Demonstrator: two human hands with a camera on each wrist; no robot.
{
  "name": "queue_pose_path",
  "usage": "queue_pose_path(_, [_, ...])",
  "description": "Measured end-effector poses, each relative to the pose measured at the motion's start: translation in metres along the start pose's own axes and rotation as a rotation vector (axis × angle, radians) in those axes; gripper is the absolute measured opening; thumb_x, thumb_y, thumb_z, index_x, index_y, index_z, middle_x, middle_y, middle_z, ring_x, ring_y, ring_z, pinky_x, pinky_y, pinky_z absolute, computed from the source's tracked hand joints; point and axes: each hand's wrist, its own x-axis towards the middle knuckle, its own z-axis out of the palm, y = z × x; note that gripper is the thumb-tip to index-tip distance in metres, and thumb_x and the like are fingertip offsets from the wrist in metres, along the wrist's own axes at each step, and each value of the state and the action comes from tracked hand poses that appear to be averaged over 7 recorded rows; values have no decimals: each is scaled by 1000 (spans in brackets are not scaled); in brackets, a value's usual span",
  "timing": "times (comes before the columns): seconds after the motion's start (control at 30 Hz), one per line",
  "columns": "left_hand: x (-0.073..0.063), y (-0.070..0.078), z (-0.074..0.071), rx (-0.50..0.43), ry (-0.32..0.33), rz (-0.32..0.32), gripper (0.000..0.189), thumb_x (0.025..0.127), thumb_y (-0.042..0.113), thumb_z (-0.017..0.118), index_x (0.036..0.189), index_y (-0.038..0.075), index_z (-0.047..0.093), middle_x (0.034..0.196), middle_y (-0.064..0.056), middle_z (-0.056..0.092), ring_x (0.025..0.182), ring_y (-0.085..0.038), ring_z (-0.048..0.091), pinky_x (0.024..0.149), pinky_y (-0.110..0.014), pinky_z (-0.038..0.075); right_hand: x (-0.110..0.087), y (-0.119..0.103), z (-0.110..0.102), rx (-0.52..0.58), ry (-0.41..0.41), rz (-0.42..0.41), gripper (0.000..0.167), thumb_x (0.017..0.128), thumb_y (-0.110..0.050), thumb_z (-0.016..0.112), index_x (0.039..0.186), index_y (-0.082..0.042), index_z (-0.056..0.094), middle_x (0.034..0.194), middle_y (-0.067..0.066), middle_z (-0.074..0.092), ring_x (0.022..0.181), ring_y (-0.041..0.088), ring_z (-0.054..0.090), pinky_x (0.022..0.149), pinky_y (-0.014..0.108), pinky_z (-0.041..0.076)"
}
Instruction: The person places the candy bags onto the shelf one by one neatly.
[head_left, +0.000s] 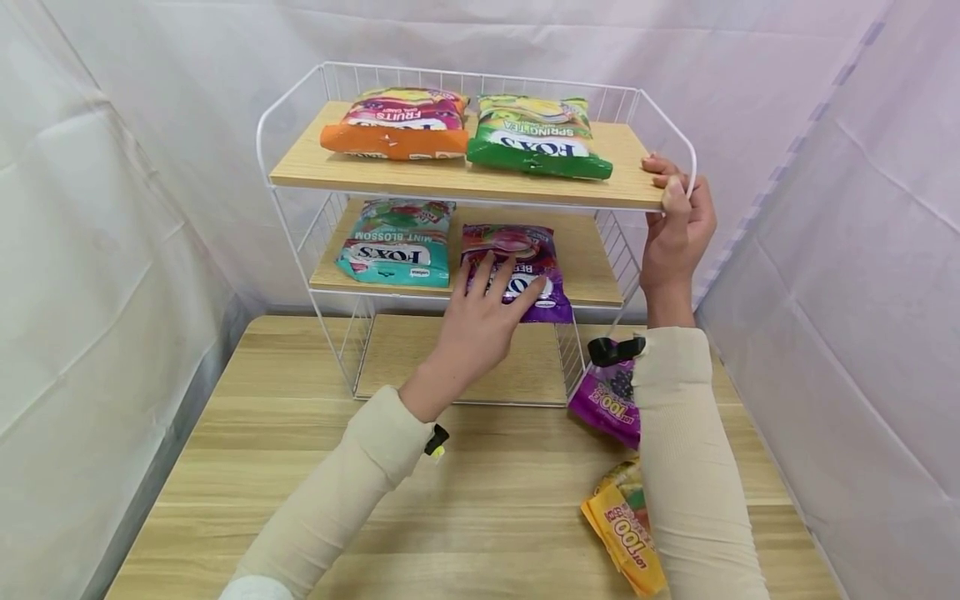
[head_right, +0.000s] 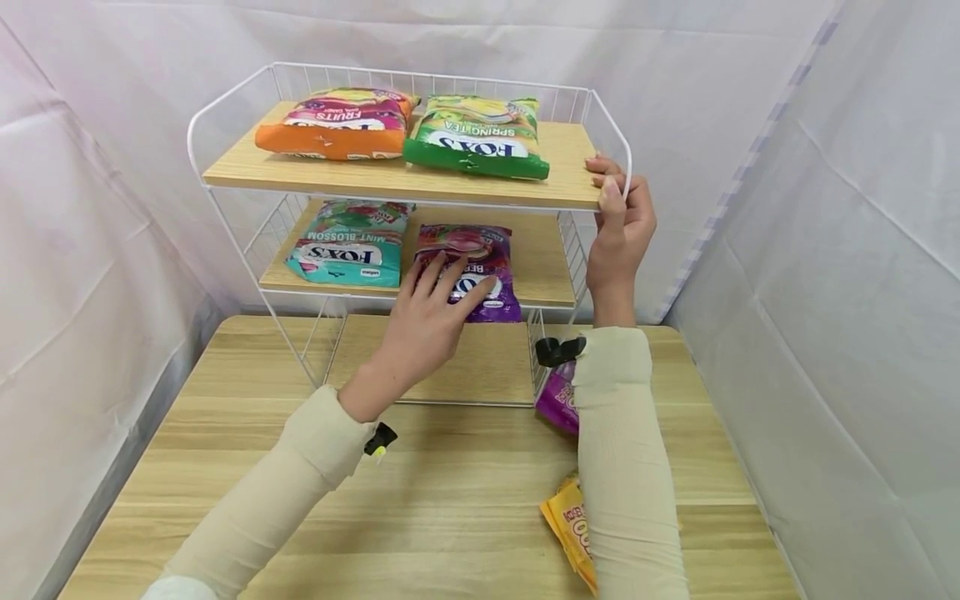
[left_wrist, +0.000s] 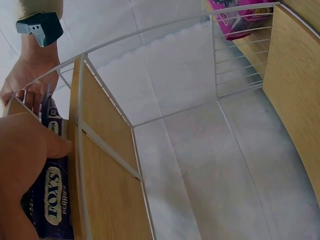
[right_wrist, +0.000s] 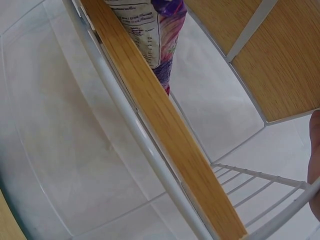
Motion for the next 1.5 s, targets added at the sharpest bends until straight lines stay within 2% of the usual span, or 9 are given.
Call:
queue_pose_path(0.27, [-15, 20, -6, -1, 11, -20, 51, 92, 19, 57, 142, 16, 45, 143, -21, 42, 134, -39, 35, 108, -58, 24, -1, 1, -1, -12, -12, -5, 15, 89, -11, 47, 90, -1, 58, 111, 27, 61, 123, 36, 48, 98, 41, 44])
queue_pose_path(0.4, [-22, 30, -5, 13, 29, -58, 50, 93, 18, 54, 142, 16, 45, 145, -21, 40, 136, -39, 31, 109, -59, 21, -1, 0, -1, 2, 7, 14, 15, 89, -11, 47, 89, 0, 58, 110, 26, 61, 123, 35, 49, 97, 41, 45])
queue_pose_path(0.6, [-29, 37, -3, 23, 12, -87, 56, 93, 20, 56, 147, 15, 40, 148, -21, 35, 138, -41, 24, 110, -59, 16, -1, -1, 0, -8, -3, 6, 15, 89, -10, 46, 90, 0, 58, 111, 26, 61, 123, 35, 49, 98, 41, 44])
queue_pose_path(0.93, [-25, 34, -1, 63, -3, -52, 59, 93, 21, 55, 148, 15, 36, 146, -21, 37, 137, -43, 24, 109, -61, 17, 0, -2, 0, 23, 23, 17, 16, 90, -9, 47, 88, 2, 58, 109, 25, 62, 122, 32, 51, 97, 41, 45])
queue_pose_path(1.13, [-21, 31, -1, 73, -25, -52, 60, 92, 22, 55, 148, 16, 35, 145, -20, 38, 137, -42, 26, 109, -61, 18, 0, -1, -1, 27, 20, 11, 16, 90, -9, 47, 88, 2, 58, 109, 26, 61, 122, 33, 51, 96, 41, 46])
queue_pose_path(1.5, [-13, 24, 6, 80, 17, -86, 54, 91, 21, 55, 143, 17, 43, 140, -18, 43, 133, -41, 33, 107, -59, 24, 0, 1, -1, 28, 8, 3, 16, 89, -10, 47, 88, 2, 58, 109, 26, 61, 123, 36, 49, 95, 40, 46])
